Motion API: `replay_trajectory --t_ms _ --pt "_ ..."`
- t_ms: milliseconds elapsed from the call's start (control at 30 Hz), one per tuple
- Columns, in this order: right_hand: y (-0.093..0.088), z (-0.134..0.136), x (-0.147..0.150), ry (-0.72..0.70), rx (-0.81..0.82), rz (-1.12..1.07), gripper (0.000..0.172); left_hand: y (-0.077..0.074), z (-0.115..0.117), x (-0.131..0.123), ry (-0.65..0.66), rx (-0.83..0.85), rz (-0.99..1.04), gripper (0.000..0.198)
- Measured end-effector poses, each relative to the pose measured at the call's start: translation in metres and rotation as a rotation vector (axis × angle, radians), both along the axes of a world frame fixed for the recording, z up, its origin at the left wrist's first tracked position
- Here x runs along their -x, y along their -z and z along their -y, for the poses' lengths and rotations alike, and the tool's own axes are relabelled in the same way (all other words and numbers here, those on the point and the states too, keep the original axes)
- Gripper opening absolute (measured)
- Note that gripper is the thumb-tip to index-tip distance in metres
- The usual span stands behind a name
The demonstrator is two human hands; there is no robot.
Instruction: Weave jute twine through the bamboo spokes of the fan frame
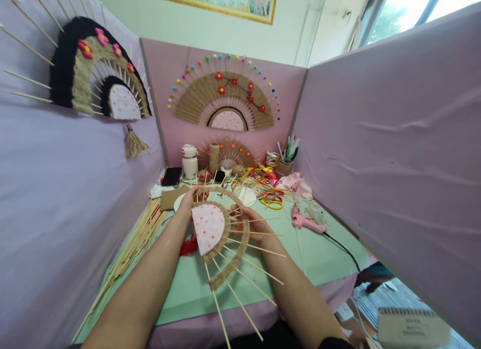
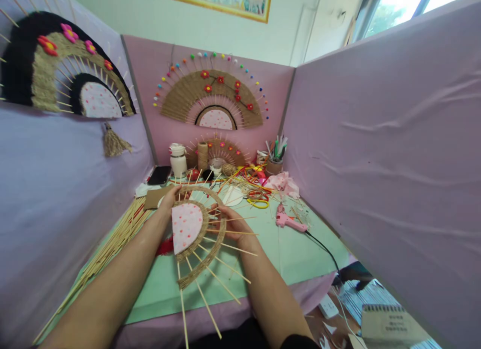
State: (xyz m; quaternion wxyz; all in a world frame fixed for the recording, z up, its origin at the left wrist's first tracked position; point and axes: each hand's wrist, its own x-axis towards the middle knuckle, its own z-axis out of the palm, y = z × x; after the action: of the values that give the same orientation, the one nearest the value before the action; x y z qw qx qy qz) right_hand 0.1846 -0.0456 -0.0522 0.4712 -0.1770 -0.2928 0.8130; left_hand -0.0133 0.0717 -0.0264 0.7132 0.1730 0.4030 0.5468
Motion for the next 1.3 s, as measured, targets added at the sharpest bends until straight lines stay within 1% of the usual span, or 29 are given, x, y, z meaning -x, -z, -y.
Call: replay_trajectory --t_ms 100,167,233,300,367,433,500,567,667,767,867,967,1033,1200,1300 --pt "-0.002 0.001 0.001 0.037 -0.047 -0.023 0.015 -0.004 0.005 0.0 0.074 -0.01 -0.014 0.02" --pt "-0.003 -0.001 -0.001 0.1 -0.075 -0.059 0.016 -0.007 0.012 0.002 0.194 -0.049 -0.004 0.032" --pt "-0.004 -0.004 -0.005 0.181 -0.104 -0.087 0.017 -0.009 0.019 0.003 0.362 -0.119 0.009 0.042" --pt "-0.004 -0.006 -0.008 0.251 -0.127 -0.082 0.018 -0.009 0.025 0.001 0.487 -0.168 -0.036 0.041" --pt "-0.005 -0.007 -0.009 0.297 -0.141 -0.045 0.018 -0.008 0.03 -0.002 0.526 -0.182 -0.131 0.03" --pt "-0.005 -0.007 -0.009 0.32 -0.163 -0.001 0.019 -0.007 0.034 -0.005 0.518 -0.201 -0.188 0.022" --pt "-0.005 -0.007 -0.008 0.327 -0.189 0.03 0.021 -0.008 0.037 -0.005 0.491 -0.232 -0.182 0.02" --pt "-0.004 -0.009 -0.007 0.331 -0.198 0.046 0.025 -0.01 0.039 -0.002 0.459 -0.257 -0.17 0.019" --pt "-0.004 -0.01 -0.007 0.318 -0.166 0.034 0.028 -0.015 0.042 0.008 0.407 -0.296 -0.173 0.02" --pt "-0.006 -0.01 -0.009 0.28 -0.145 -0.006 0.025 -0.015 0.044 0.017 0.317 -0.303 -0.157 0.019" --pt "-0.008 -0.009 -0.012 0.296 -0.15 -0.017 0.017 -0.012 0.044 0.023 0.244 -0.296 -0.14 0.019" --pt "-0.007 -0.011 -0.014 0.378 -0.153 -0.02 0.01 -0.011 0.044 0.029 0.176 -0.299 -0.124 0.022" --pt "-0.005 -0.014 -0.015 0.458 -0.148 -0.012 0.009 -0.011 0.044 0.032 0.139 -0.295 -0.107 0.025" --pt "0.0 -0.021 -0.023 0.759 -0.124 0.005 0.014 -0.014 0.045 0.039 0.123 -0.292 -0.088 0.028" --pt "0.001 -0.024 -0.028 0.868 -0.135 0.003 0.016 -0.014 0.043 0.042 0.105 -0.278 -0.105 0.028"
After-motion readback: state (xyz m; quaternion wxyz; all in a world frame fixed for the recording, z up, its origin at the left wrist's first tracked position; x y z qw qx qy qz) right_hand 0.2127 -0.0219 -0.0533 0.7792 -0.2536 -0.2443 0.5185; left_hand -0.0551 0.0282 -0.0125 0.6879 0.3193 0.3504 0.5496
